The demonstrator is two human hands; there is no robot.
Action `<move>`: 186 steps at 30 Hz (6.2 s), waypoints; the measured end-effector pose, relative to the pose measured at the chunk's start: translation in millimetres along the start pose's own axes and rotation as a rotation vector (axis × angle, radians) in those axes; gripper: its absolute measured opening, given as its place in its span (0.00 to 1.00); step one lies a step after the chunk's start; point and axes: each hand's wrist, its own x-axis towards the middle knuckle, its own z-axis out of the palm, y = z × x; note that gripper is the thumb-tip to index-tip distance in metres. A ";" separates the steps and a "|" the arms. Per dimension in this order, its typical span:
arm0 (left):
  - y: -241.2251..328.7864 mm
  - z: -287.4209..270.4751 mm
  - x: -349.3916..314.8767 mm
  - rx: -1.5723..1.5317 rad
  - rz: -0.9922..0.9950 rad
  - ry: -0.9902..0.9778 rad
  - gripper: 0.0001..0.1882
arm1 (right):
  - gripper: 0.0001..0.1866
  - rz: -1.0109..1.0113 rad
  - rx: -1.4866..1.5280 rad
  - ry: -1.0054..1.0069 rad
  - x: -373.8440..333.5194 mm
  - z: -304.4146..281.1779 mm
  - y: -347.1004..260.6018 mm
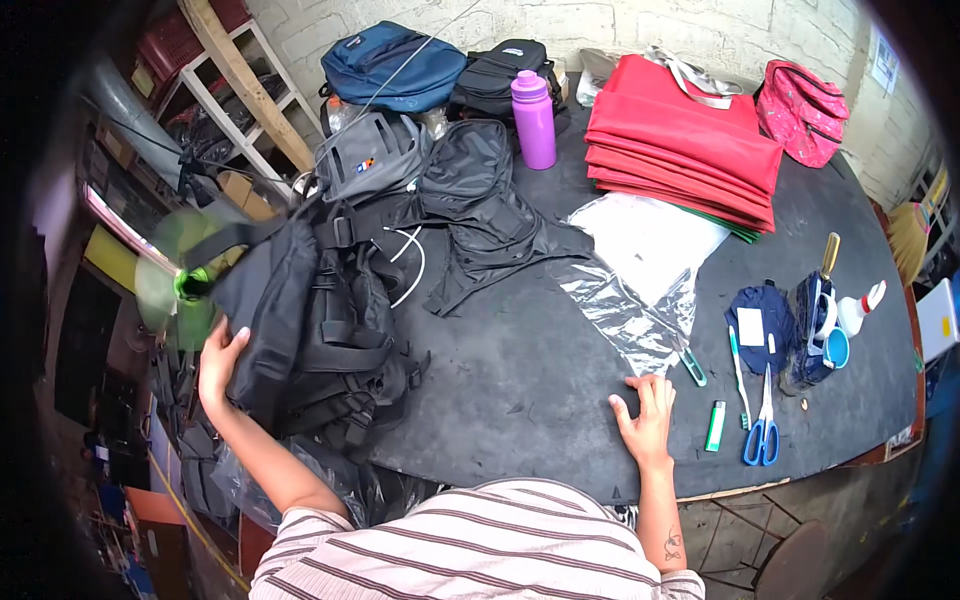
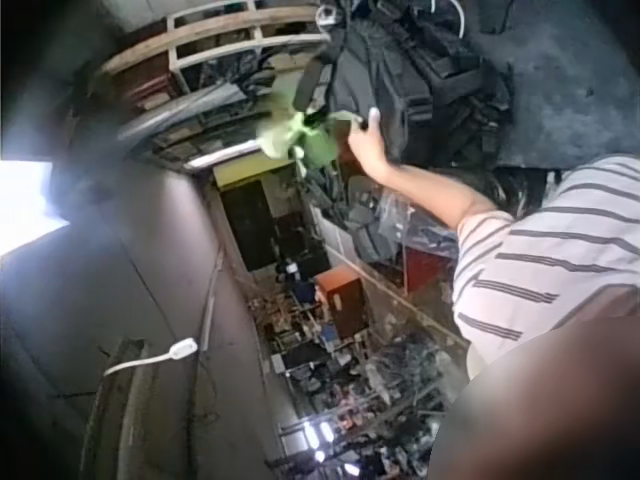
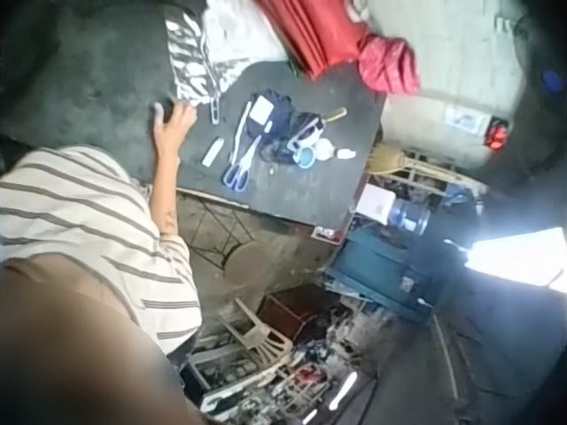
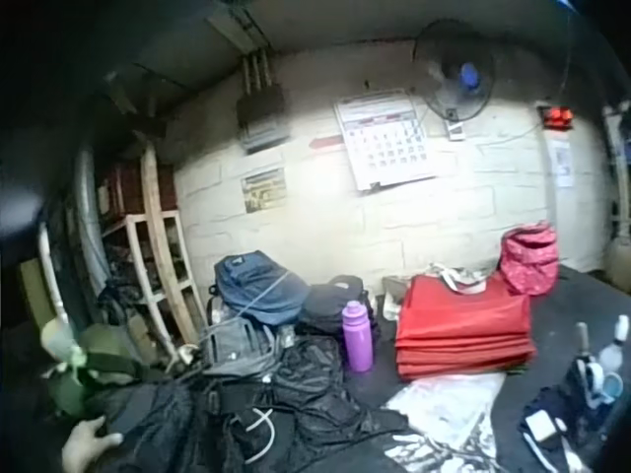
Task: Inspecting manufactured bags, trimming loose threads with scissors, and sealing the ends with a lighter.
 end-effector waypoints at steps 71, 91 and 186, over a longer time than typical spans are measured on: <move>313.4 303.1 -132.1 -1.993 -0.588 -1.453 0.08 | 0.12 0.394 -0.525 0.560 -18.4 -100.1 68.7; 404.1 282.6 -185.1 -1.892 -0.610 -1.750 0.19 | 0.09 0.941 0.495 0.329 -78.5 -157.0 93.9; 377.7 227.4 -126.6 -1.925 0.198 -1.122 0.33 | 0.13 0.691 1.116 -0.143 17.2 -29.3 -52.7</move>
